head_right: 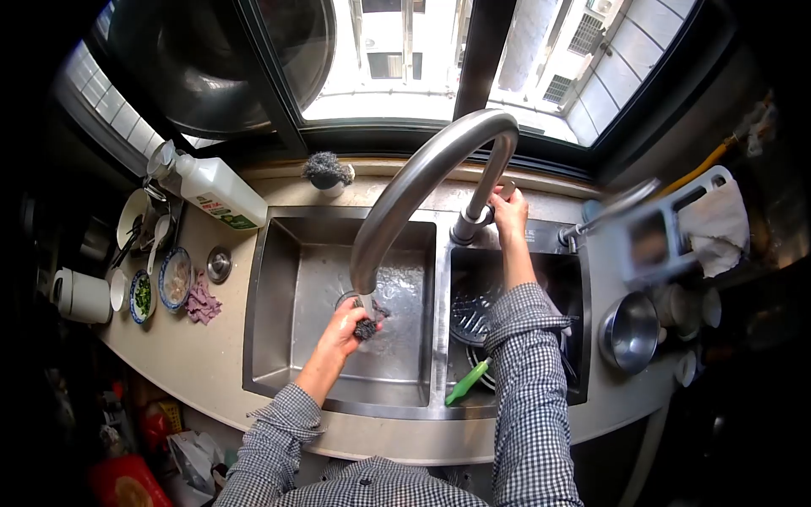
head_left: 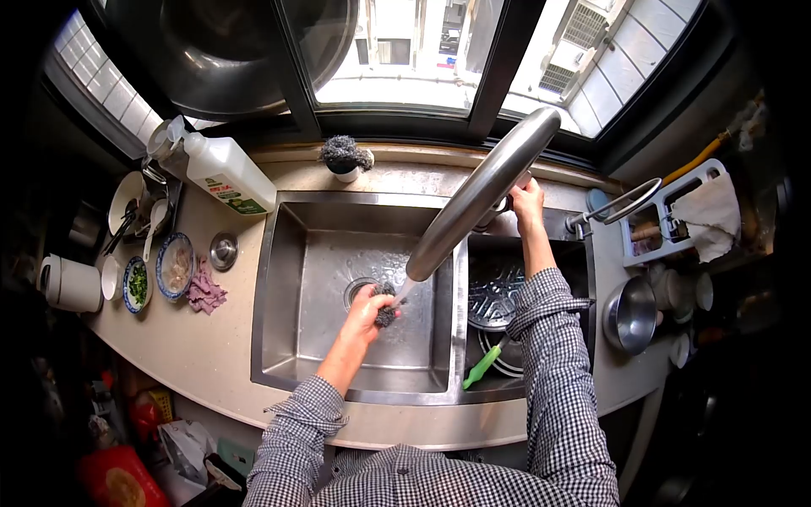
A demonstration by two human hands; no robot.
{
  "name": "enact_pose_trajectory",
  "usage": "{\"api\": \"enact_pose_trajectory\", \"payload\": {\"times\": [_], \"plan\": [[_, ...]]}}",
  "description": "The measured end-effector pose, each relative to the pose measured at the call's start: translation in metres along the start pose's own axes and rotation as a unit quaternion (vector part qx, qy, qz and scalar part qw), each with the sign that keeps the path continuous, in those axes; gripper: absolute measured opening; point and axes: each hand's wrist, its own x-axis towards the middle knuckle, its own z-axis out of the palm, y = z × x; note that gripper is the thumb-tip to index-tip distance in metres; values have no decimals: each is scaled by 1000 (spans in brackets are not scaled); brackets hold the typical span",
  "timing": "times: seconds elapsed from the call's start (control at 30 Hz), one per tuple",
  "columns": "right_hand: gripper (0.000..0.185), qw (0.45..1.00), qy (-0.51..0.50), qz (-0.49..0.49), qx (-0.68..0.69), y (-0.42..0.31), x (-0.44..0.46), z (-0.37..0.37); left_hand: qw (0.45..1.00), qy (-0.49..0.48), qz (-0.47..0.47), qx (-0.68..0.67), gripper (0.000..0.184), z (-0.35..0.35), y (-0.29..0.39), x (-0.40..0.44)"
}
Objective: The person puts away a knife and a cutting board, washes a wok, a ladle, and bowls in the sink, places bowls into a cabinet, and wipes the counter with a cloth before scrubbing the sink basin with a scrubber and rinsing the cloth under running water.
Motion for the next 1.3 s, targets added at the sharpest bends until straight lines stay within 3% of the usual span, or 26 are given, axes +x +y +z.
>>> {"api": "enact_pose_trajectory", "payload": {"times": [0.07,0.13,0.17,0.2,0.27,0.33,0.37,0.4,0.43,0.47,0.53,0.57,0.63,0.7,0.73,0.8,0.87,0.93,0.97,1.0,1.07,1.1,1.13,1.2,1.27,1.3], "plan": [[13,999,-12,-41,-9,5,2,-2,996,55,46,50,27,-1,13,9],[12,995,-48,-87,-7,12,3,-9,968,108,165,159,28,0,30,26],[10,983,-25,-152,-99,5,-9,-7,938,94,232,241,29,6,46,28],[12,936,-1,-241,-258,-1,-18,-6,896,78,297,319,30,16,62,30],[14,908,4,-297,-296,-10,-26,-3,681,99,538,487,27,41,88,45],[14,909,12,-305,-283,-12,-29,-1,680,102,534,492,29,69,110,51],[13,915,16,-290,-280,-12,-30,-1,614,108,579,525,32,79,117,58],[12,921,20,-275,-277,-11,-30,-2,625,73,577,520,37,82,120,65],[12,923,25,-265,-279,-9,-29,-3,563,90,558,602,39,81,121,76],[10,921,34,-287,-260,-7,-28,-2,551,90,531,637,40,81,122,88],[9,909,46,-328,-252,-3,-26,-1,612,66,437,656,44,86,113,109],[9,918,40,-295,-261,-3,-26,-1,632,39,406,658,47,95,104,114],[11,931,33,-255,-260,-2,-28,0,543,-54,416,728,44,109,85,115],[12,929,38,-273,-247,-4,-29,2,529,-140,522,655,42,92,45,122],[12,931,35,-275,-235,-1,-27,1,547,-138,548,617,40,86,32,114],[12,928,22,-276,-248,1,-25,-1,635,-84,493,590,36,87,42,75],[14,929,10,-269,-254,4,-23,-3,726,19,501,471,28,85,56,48],[16,921,20,-232,-313,4,-25,-6,756,128,420,485,25,89,81,37],[19,923,-2,-238,-301,7,-21,-6,795,141,422,412,27,89,86,52],[21,930,-8,-240,-278,10,-19,-8,849,126,384,340,30,90,89,65],[21,949,13,-246,-198,34,-6,-9,900,44,360,240,48,89,90,100],[20,959,4,-230,-165,36,-5,-9,960,-44,226,158,63,92,97,101],[21,964,-8,-206,-170,34,-6,-10,973,-36,197,114,69,99,95,93],[22,970,-24,-165,-179,23,-12,-10,974,-35,203,90,65,92,80,86],[20,969,-17,-167,-179,20,-11,-8,978,-52,163,120,54,71,73,61],[19,968,-15,-162,-189,15,-15,-8,973,-11,178,147,43,57,70,49]]}}
